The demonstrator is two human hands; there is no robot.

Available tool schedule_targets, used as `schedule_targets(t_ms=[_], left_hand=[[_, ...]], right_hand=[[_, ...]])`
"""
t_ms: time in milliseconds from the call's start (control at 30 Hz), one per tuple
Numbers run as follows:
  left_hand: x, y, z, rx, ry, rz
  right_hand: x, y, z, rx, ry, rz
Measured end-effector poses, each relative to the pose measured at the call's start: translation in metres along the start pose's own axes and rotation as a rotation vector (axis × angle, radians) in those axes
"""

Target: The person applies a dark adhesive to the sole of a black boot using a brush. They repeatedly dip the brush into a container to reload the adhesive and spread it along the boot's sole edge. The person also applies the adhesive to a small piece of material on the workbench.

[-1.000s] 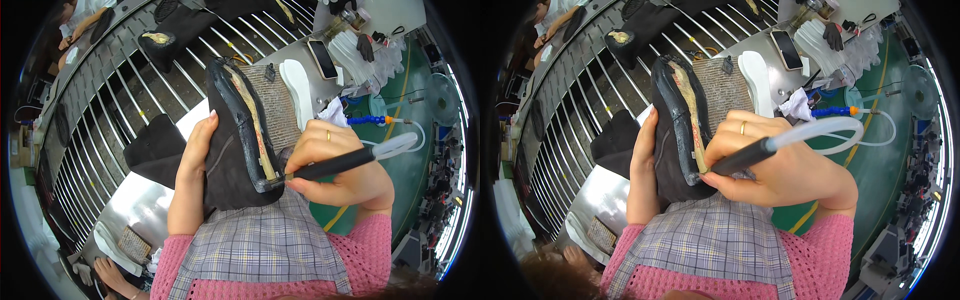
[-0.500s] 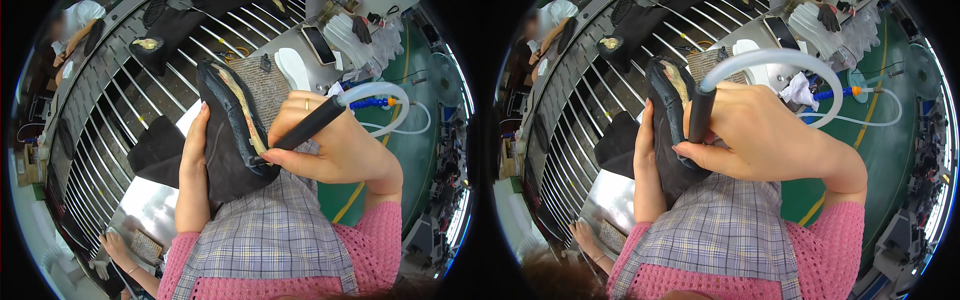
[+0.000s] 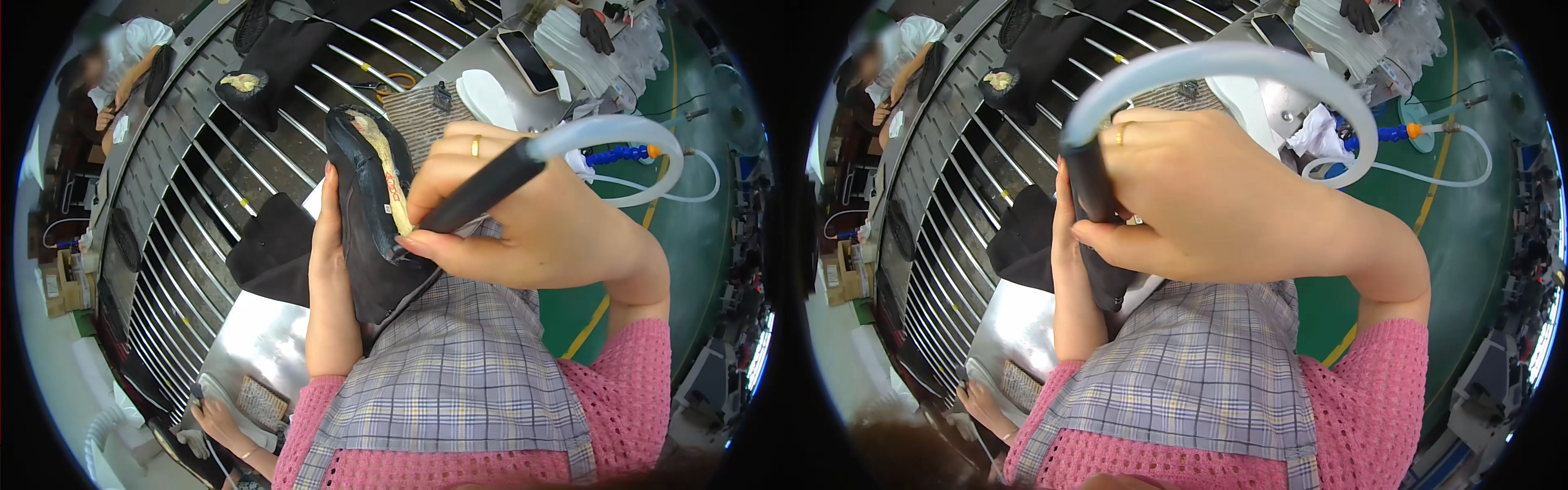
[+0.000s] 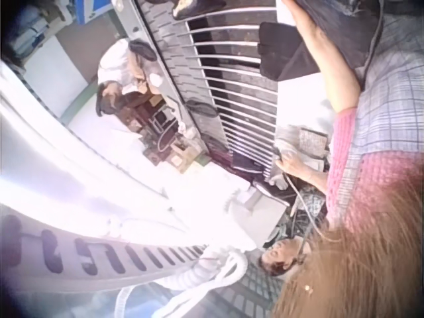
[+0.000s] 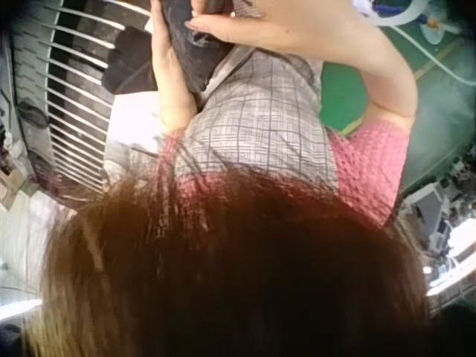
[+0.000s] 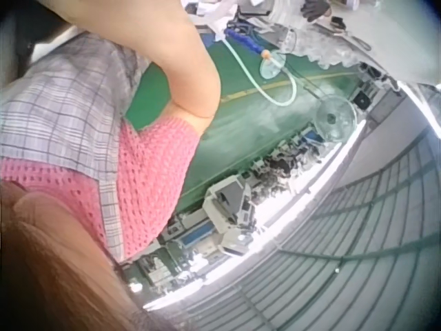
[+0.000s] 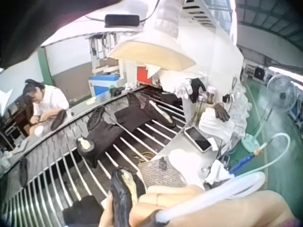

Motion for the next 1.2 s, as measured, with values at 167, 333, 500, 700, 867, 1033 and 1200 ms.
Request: schedule_targets(t_ms=[167, 333, 500, 700, 867, 1033, 1200], left_hand=[[0.001, -0.016, 0.007, -0.033, 0.006, 0.047], [0.004, -0.029, 0.009, -0.077, 0.010, 0.107], [0.004, -0.036, 0.012, -0.090, -0.079, 0.089], [0.002, -0.032, 0.009, -0.098, -0.620, -1.000], [0.003, -0.031, 0.014, -0.084, -0.560, -0.857], [0.003, -0.037, 0.017, -0.027, -0.631, -1.005], [0.007, -0.052, 0.032, 0.128, -0.752, -1.235]], right_hand=[[-0.004, 0.000, -0.006, -0.078, -0.067, 0.022], [-0.001, 0.002, -0.010, -0.137, -0.173, -0.118], [0.012, 0.000, -0.019, -0.132, -0.209, -0.302], [0.026, -0.005, -0.033, -0.117, -0.226, -0.392], [0.022, -0.015, -0.039, -0.047, -0.126, -0.427], [0.011, -0.019, -0.042, -0.031, -0.013, -0.217], [0.001, -0.019, -0.051, -0.024, 0.082, -0.089]])
Point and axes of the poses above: each hand's wrist, its own z-axis away from the middle knuckle, its own y-axis out of the back of the hand, x = y × z, the point moved 1 cm from there along -z, towards the middle knuckle, and after that the axes turned 3 degrees about y, right-handed, at the moved point
